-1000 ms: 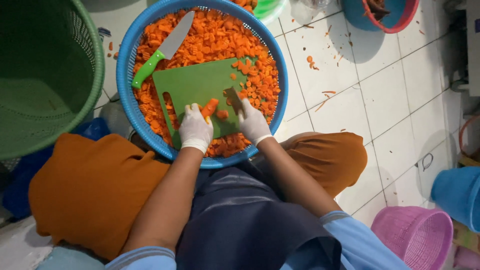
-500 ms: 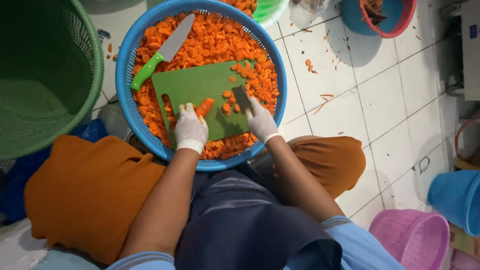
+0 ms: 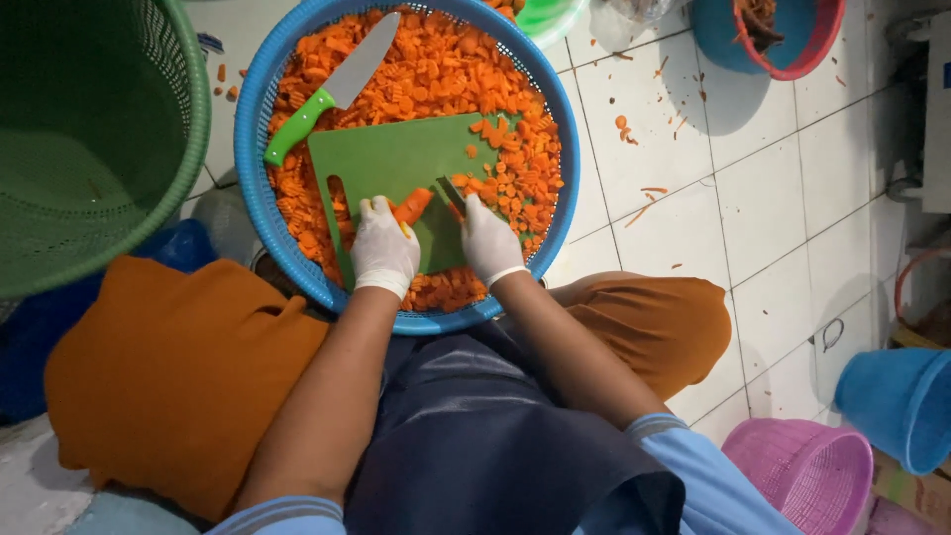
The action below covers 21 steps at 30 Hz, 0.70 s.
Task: Slicing carrots into small pieces using a knife on a cutting board in a food preparation area.
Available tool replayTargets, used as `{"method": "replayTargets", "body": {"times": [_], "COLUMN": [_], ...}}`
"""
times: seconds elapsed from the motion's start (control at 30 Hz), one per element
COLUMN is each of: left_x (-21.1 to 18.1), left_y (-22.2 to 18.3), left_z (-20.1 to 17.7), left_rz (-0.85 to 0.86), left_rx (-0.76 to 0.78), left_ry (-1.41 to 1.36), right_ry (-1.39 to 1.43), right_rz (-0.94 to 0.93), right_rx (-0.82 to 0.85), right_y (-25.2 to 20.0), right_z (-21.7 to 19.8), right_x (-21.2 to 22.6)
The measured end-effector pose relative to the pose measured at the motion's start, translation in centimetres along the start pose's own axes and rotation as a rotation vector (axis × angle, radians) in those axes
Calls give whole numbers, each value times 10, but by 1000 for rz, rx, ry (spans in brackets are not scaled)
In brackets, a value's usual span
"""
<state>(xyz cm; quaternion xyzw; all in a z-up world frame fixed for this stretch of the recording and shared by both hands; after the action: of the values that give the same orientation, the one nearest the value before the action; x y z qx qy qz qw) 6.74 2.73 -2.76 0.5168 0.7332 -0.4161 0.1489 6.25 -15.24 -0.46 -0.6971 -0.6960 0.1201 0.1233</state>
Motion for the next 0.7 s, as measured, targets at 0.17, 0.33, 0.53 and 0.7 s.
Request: {"method": "replayTargets", "body": {"times": [0.17, 0.33, 0.53, 0.7], "left_x": [-8, -4, 5, -3], "left_y": [-4, -4, 6, -2], "left_z": [-9, -7, 6, -5], "left_rz": [26, 25, 6, 36], "left_rx": [4, 16, 26, 1], "left_ry": [-53, -72, -27, -44], "right_ry": [-72, 424, 17, 180], "right_rz": [-18, 165, -33, 65], "right_rx": [-88, 102, 157, -112], "right_y": [9, -6, -27, 18], "right_z": [21, -12, 8, -59], "right_x": [-5, -22, -20, -23]}}
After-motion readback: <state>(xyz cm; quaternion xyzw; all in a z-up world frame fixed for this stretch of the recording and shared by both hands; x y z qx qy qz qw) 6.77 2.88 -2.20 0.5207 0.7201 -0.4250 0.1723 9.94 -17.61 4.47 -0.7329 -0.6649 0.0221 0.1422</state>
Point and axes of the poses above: each hand's wrist, its own y-axis towards the middle knuckle, its own z-axis out of the palm, x = y × z, the point moved 5 cm from there along y, towards the middle knuckle, and after that the axes turned 11 degrees about -y, right-handed, at the moved point
